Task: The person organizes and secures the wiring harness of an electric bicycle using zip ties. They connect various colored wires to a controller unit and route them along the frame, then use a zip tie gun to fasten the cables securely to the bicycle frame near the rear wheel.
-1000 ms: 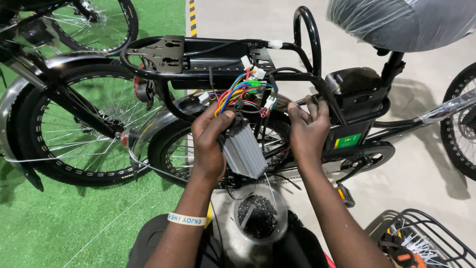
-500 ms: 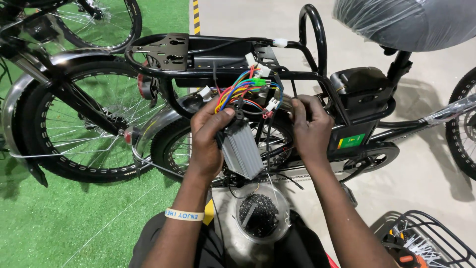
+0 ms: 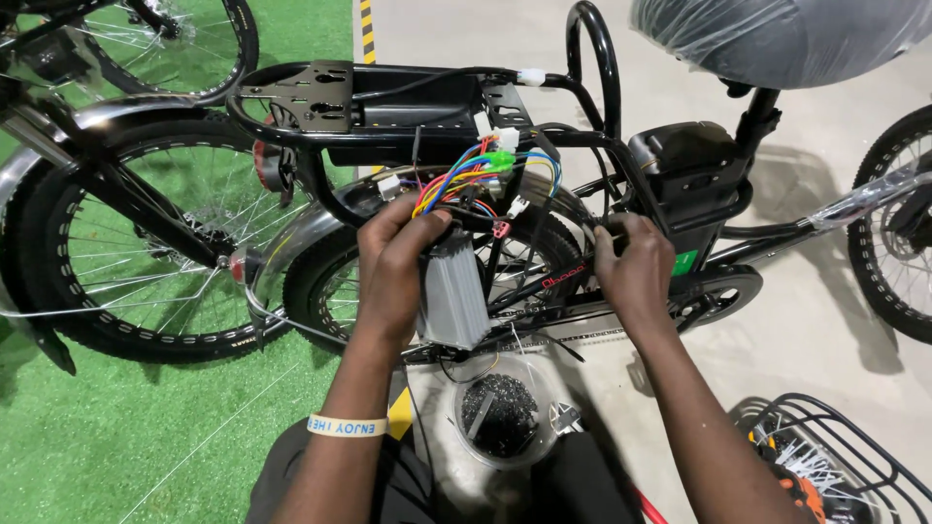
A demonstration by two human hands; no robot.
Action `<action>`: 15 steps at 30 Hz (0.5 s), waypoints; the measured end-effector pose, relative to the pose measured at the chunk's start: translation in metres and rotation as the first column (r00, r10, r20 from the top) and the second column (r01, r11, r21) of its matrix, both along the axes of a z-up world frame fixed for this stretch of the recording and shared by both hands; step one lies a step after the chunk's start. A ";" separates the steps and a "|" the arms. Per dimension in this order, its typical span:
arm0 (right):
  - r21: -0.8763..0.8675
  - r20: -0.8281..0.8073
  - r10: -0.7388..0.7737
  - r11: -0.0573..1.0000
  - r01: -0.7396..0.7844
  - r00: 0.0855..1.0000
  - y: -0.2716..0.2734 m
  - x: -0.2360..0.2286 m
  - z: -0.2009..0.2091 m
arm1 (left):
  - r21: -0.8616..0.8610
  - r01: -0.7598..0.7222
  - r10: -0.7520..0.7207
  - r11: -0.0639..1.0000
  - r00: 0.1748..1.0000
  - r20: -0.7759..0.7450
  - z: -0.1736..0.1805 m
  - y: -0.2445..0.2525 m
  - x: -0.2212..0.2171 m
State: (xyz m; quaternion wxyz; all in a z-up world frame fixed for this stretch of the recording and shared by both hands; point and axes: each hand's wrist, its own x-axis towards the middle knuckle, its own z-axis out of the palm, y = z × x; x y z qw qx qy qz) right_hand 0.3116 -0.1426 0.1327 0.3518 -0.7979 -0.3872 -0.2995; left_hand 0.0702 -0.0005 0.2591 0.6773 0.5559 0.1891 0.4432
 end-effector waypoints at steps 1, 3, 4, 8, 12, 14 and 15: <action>-0.001 0.000 -0.003 1.000 0.003 1.000 0.002 0.004 0.000 | -0.001 0.003 -0.003 1.000 1.000 0.000 -0.001 -0.001 0.001; -0.018 0.000 0.039 0.999 -0.039 0.999 0.007 0.012 -0.001 | -0.025 -0.006 0.005 1.000 0.999 -0.049 -0.004 -0.002 0.002; -0.018 0.000 0.040 0.999 -0.040 0.999 0.007 0.007 0.004 | -0.025 -0.007 0.006 1.000 0.999 -0.049 -0.003 -0.004 0.001; 0.075 0.024 0.068 0.995 -0.069 0.997 0.011 -0.004 0.014 | 0.005 0.027 -0.027 1.000 0.999 0.021 0.001 -0.006 0.002; -0.142 0.024 -0.050 0.988 0.053 0.998 0.012 0.007 -0.015 | 0.126 0.079 -0.094 0.989 0.989 0.116 -0.012 -0.004 0.011; -0.162 0.020 -0.059 0.985 0.061 0.998 0.010 0.005 -0.021 | 0.167 0.103 -0.126 0.981 0.983 0.132 -0.012 -0.008 0.015; -0.178 0.018 -0.061 0.982 0.064 0.998 0.010 0.005 -0.024 | 0.213 0.120 -0.153 0.970 0.977 0.149 -0.013 -0.009 0.017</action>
